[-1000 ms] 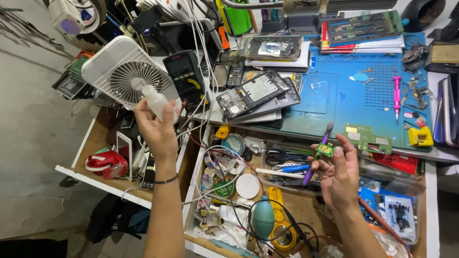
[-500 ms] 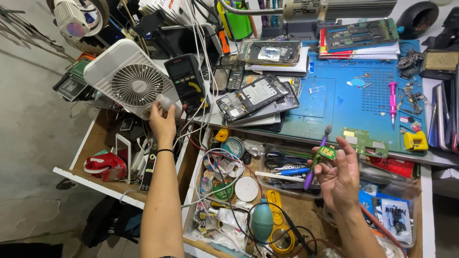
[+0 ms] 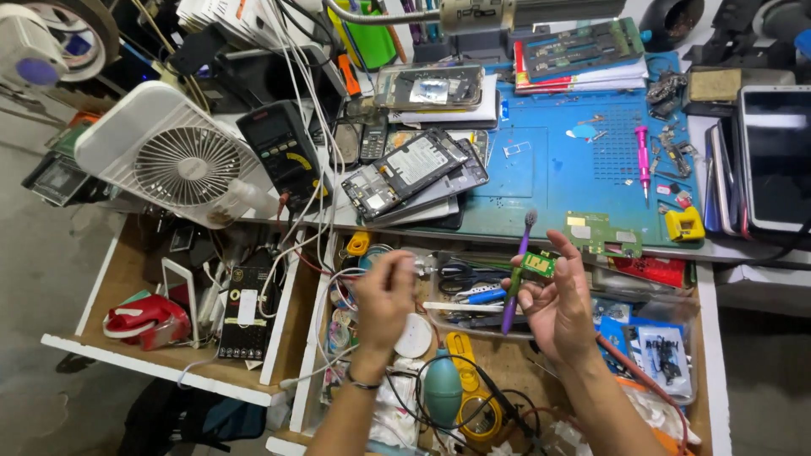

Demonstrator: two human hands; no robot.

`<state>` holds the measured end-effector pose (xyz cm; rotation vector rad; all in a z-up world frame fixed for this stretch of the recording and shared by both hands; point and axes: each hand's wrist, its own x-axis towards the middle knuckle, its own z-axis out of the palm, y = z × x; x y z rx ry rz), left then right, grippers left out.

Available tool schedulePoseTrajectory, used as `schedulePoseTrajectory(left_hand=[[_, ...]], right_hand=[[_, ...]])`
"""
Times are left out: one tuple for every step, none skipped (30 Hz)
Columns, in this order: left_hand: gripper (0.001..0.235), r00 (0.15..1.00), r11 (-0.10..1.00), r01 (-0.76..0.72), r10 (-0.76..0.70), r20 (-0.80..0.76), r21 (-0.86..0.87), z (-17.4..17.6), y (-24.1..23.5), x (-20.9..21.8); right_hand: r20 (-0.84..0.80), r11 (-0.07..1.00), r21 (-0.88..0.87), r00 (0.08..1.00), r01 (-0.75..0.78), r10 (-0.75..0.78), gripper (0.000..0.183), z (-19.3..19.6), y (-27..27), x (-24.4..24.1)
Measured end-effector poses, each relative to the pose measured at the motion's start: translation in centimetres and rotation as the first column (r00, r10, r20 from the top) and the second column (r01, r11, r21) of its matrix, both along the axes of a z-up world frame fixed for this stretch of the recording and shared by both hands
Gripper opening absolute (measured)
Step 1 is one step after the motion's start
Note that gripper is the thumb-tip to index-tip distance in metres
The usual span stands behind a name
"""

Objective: The person cleans a small green circuit board by spraying it with a liquid and scrubbing it with a brush. They then use a handheld air blower to dry the board. The work is performed on a cluttered electronics repair bench.

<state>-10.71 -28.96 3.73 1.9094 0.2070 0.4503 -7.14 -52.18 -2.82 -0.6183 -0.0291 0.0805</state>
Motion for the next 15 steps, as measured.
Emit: schedulePoseTrajectory(left_hand=[[0.022,1.0,1.0,-0.001,0.001,-0.009,-0.008,-1.3,-1.8,-0.4],[0.033,0.946,0.935,0.182,-0.25,-0.204,-0.304,-2.3,-3.5,-0.1],[0.051,0.798,0.756,0.272,-0.523,-0.3,-0.596,-3.1,-5.2,0.2],[0.051,0.794,0.752,0.285,-0.532,-0.293,-0.594,-2.4,-6.2,0.3],[0.051,0.766,0.678,0.324,-0.597,-0.237,-0.66,-1.7,-7.3,0.4],[0.051,0.733,0.595,0.352,-0.655,-0.182,-0.722,-1.2,-8.3,0.2],[0.051,0.726,0.59,0.358,-0.663,-0.181,-0.723,-1.6,-9.0,0.6],[0.05,0.731,0.56,0.382,-0.67,-0.13,-0.735,-2.0,-9.6,0.7],[0.05,0.733,0.529,0.407,-0.675,-0.079,-0.745,-2.4,-10.1,0.9],[0.05,0.734,0.53,0.406,-0.675,-0.08,-0.745,-2.0,-10.1,1.0],[0.049,0.749,0.512,0.396,-0.66,-0.053,-0.762,-1.7,-10.1,1.1],[0.049,0.761,0.491,0.394,-0.648,-0.024,-0.777,-1.2,-10.2,1.4],[0.049,0.758,0.489,0.399,-0.651,-0.021,-0.776,-1.4,-9.8,1.7],[0.044,0.802,0.524,0.37,-0.596,-0.021,-0.768,-1.5,-9.5,2.0],[0.039,0.842,0.556,0.338,-0.539,-0.02,-0.759,-1.7,-9.2,2.3]], right_hand=[[-0.009,1.0,-0.008,1.0,-0.001,0.001,0.052,-0.1,-0.1,-0.7],[0.008,1.0,-0.001,1.0,-0.017,0.017,0.052,0.0,0.0,-0.6],[0.025,0.999,0.006,0.999,-0.033,0.033,0.053,0.2,0.0,-0.5],[0.034,1.0,0.005,0.999,-0.021,0.021,0.053,-0.5,-0.1,-0.3],[0.05,1.0,0.001,0.999,-0.022,0.022,0.053,-1.2,-0.3,0.0],[0.057,1.0,-0.004,0.998,-0.025,0.025,0.054,-2.0,-0.5,-0.1],[0.057,1.0,-0.006,0.998,-0.015,0.015,0.054,-1.0,-0.7,-0.2],[0.06,1.0,-0.005,0.998,-0.003,0.003,0.054,0.0,-0.8,-0.3],[0.063,1.0,-0.004,0.998,0.008,-0.008,0.054,0.9,-0.8,-0.5],[0.062,1.0,-0.004,0.998,0.008,-0.007,0.054,1.0,-0.9,-0.5],[0.065,1.0,0.021,0.998,0.01,-0.011,0.054,1.1,-1.0,-0.5],[0.072,0.999,0.045,0.997,0.018,-0.021,0.054,1.2,-1.2,-0.4],[0.075,0.999,0.044,0.997,0.022,-0.025,0.054,1.2,-1.2,-0.2],[0.052,0.998,0.059,0.998,0.03,-0.033,0.053,1.1,-1.2,-0.2],[0.029,0.997,0.074,0.999,0.038,-0.04,0.052,1.1,-1.3,-0.1]])
